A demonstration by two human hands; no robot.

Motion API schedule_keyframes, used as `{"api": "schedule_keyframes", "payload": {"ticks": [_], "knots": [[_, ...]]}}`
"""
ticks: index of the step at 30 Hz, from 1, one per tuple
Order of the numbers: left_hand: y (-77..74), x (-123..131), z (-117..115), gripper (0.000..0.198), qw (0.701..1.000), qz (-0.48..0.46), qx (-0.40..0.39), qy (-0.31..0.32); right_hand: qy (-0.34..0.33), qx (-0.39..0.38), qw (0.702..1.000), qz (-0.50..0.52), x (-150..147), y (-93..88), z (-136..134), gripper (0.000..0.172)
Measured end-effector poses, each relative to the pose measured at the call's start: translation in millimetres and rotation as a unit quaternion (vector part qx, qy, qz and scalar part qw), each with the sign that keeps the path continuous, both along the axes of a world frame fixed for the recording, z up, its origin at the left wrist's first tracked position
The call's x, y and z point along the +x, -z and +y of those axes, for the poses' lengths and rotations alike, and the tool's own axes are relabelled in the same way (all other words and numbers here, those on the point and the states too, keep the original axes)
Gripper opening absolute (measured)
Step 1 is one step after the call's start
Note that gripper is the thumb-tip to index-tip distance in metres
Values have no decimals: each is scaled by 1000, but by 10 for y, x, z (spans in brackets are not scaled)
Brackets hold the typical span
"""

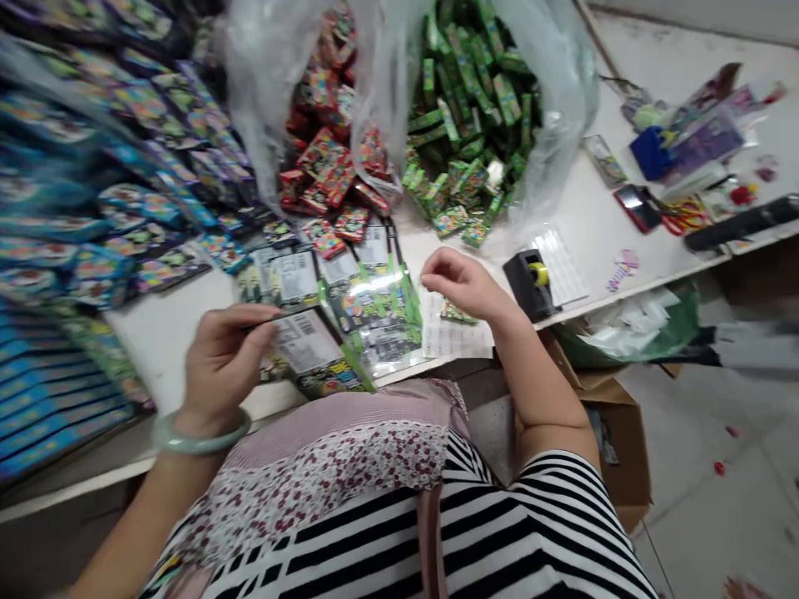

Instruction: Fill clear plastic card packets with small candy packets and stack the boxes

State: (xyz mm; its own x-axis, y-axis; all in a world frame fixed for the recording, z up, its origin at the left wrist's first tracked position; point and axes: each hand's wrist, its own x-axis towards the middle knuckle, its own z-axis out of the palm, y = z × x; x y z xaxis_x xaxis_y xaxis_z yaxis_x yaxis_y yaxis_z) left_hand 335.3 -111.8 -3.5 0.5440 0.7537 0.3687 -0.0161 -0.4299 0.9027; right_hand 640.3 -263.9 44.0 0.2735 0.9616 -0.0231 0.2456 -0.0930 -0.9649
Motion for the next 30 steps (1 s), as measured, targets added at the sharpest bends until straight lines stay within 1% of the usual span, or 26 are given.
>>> {"api": "schedule_keyframes", "payload": {"ticks": [2, 4, 6, 8, 11, 16, 22, 26, 28, 30], "knots": [[-25, 16, -29, 7, 1000, 7, 25, 4, -118, 33, 992, 16, -406, -249, 311, 17], [-46, 22, -50, 8, 999, 23, 39, 5, -205, 54, 977, 13, -738, -416, 592, 14], [-53, 17, -61, 9, 999, 28, 46, 7, -264, 54, 963, -14, -944, -476, 827, 11], [-43, 6, -64, 10, 999, 26, 44, 9, -295, 38, 953, -55, -1032, -449, 1003, 9], [-14, -8, -54, 14, 999, 22, 24, 15, -297, 8, 949, -107, -1040, -350, 1147, 10], [2, 5, -34, 17, 1000, 10, 15, 18, -266, -21, 955, -128, -1047, -237, 1191, 12], [23, 79, -51, 24, 999, 15, 23, -18, -239, -14, 960, -148, -1086, -204, 1163, 10], [43, 98, -51, 19, 999, -2, 31, -36, -221, -10, 961, -164, -1068, -187, 1201, 7], [31, 93, -51, 17, 999, -6, 36, -38, -228, -28, 963, -138, -1073, -148, 1248, 8], [2, 96, -48, 18, 998, 2, 37, -44, -257, -96, 960, -63, -1092, -84, 1302, 8]]}}
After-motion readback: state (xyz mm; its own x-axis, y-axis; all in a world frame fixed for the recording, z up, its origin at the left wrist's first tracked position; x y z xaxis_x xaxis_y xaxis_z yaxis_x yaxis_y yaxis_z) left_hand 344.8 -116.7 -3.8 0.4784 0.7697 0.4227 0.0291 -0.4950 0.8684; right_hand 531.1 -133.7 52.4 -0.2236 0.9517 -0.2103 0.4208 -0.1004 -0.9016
